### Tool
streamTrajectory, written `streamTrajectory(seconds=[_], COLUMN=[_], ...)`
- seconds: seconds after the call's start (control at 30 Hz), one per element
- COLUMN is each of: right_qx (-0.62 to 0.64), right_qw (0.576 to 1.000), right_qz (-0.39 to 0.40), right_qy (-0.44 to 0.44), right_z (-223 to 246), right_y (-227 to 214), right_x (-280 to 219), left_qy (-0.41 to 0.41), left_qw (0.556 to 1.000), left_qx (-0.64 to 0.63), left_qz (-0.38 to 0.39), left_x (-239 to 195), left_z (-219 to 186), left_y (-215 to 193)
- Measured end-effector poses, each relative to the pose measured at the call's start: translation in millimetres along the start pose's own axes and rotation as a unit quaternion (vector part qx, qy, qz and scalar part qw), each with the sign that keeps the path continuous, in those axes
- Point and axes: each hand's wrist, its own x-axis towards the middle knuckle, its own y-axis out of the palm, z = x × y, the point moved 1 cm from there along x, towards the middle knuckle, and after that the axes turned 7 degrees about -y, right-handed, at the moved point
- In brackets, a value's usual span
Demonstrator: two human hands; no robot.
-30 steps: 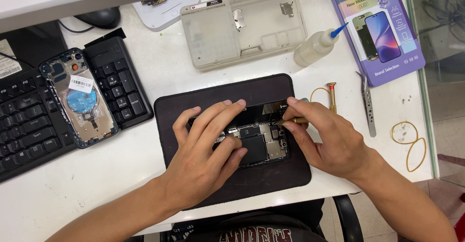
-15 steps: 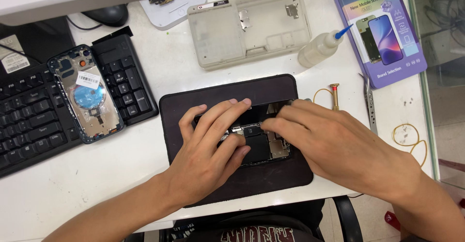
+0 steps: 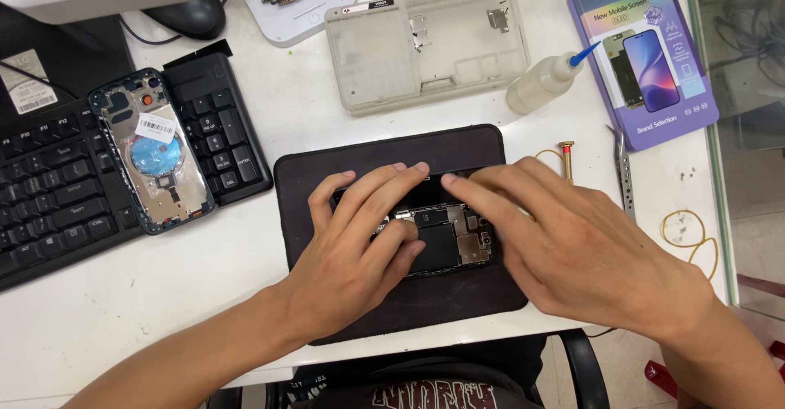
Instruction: The person disassembles a smartphone by prying open the case, removing screws, and detaching internal components. They use a plastic spudger, screwdriver, and tweezers to separate the screen and access the motherboard and battery.
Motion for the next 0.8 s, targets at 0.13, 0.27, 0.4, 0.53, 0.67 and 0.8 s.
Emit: streamTrajectory(seconds=[0.13, 0.27, 0.4, 0.53, 0.67, 0.8], right_qx=[-0.004, 0.135, 0.262, 0.355, 0.384, 0.391], right_qw=[0.999, 0.984, 0.927, 0.893, 0.888, 0.893], right_qz=[-0.010, -0.077, -0.237, -0.227, -0.201, -0.176], right_qy=[0.053, 0.081, 0.126, 0.158, 0.153, 0.137], right_z=[-3, -13, -16, -14, -8, -4], right_y=[11, 16, 19, 31, 38, 38], right_x=[-7, -25, -43, -44, -34, -23], left_qy=[-0.001, -0.001, -0.007, -0.013, -0.016, -0.015], left_qw=[1.000, 1.000, 1.000, 1.000, 1.000, 1.000], left_qx=[0.000, 0.002, 0.004, -0.004, -0.006, -0.012], left_qz=[0.000, -0.003, -0.009, -0.007, -0.006, -0.011], left_x=[-1, -1, -1, 0, 0, 0], left_z=[1, 1, 1, 1, 1, 1], left_y=[2, 3, 3, 2, 2, 3])
